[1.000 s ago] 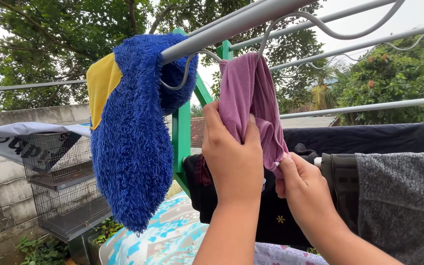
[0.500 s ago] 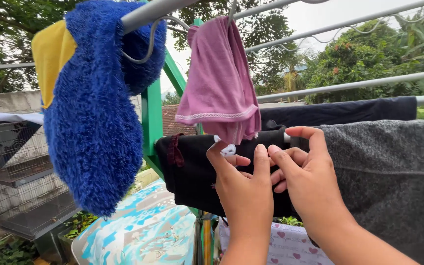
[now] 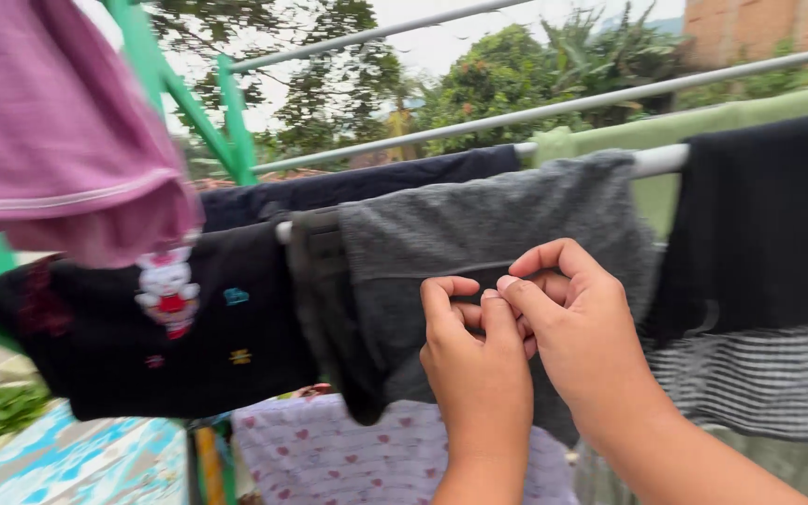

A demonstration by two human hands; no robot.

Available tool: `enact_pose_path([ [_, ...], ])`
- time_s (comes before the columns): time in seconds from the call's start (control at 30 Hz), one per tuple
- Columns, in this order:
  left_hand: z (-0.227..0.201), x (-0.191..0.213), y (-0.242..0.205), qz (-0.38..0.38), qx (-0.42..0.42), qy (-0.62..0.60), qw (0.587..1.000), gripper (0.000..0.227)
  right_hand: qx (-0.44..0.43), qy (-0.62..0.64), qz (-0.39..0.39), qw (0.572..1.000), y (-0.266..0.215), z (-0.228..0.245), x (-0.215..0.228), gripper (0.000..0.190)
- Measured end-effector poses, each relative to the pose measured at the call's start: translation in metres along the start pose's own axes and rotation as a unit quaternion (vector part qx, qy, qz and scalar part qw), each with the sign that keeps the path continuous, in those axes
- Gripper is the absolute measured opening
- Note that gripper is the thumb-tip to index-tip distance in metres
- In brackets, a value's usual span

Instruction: Hang various items of clothing, including shirts and underwear, on an outdoor drying rack.

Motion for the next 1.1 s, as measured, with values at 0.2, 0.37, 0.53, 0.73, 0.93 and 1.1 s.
enact_pose_path([
  [0.2,0.003,-0.114,-0.040,0.086,0.049,-0.029,0.995,0.018,-0.020,-0.048,-0.078,0.996,-0.030,0.026,0.117,0.009],
  [0.37,0.008,-0.217,-0.095,0.115,0.026,-0.038,0.992,0.014,-0.026,-0.080,-0.117,0.990,-0.065,0.040,0.231,0.009],
  [0.53,-0.005,-0.310,-0.155,0.159,0.066,-0.098,0.980,0.013,-0.043,-0.121,-0.149,0.980,-0.103,0.065,0.335,0.007],
  [0.73,-0.010,-0.400,-0.208,0.215,0.113,-0.145,0.959,0.016,-0.055,-0.149,-0.198,0.967,-0.140,0.087,0.432,0.009],
  [0.93,-0.003,-0.465,-0.234,0.262,0.093,-0.087,0.957,0.014,-0.065,-0.158,-0.260,0.950,-0.161,0.087,0.501,0.009],
  [1.1,0.021,-0.515,-0.237,0.303,0.077,-0.066,0.948,0.015,-0.075,-0.154,-0.299,0.939,-0.162,0.074,0.548,0.009],
])
Point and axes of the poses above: each hand's wrist, its own y-axis towards the middle knuckle, its own x-axis out of the back of the hand, z = x × y, the point moved 3 cm from there along y, towards the middle knuckle, and after that the axes turned 9 degrees about z, right-handed, at the moved point
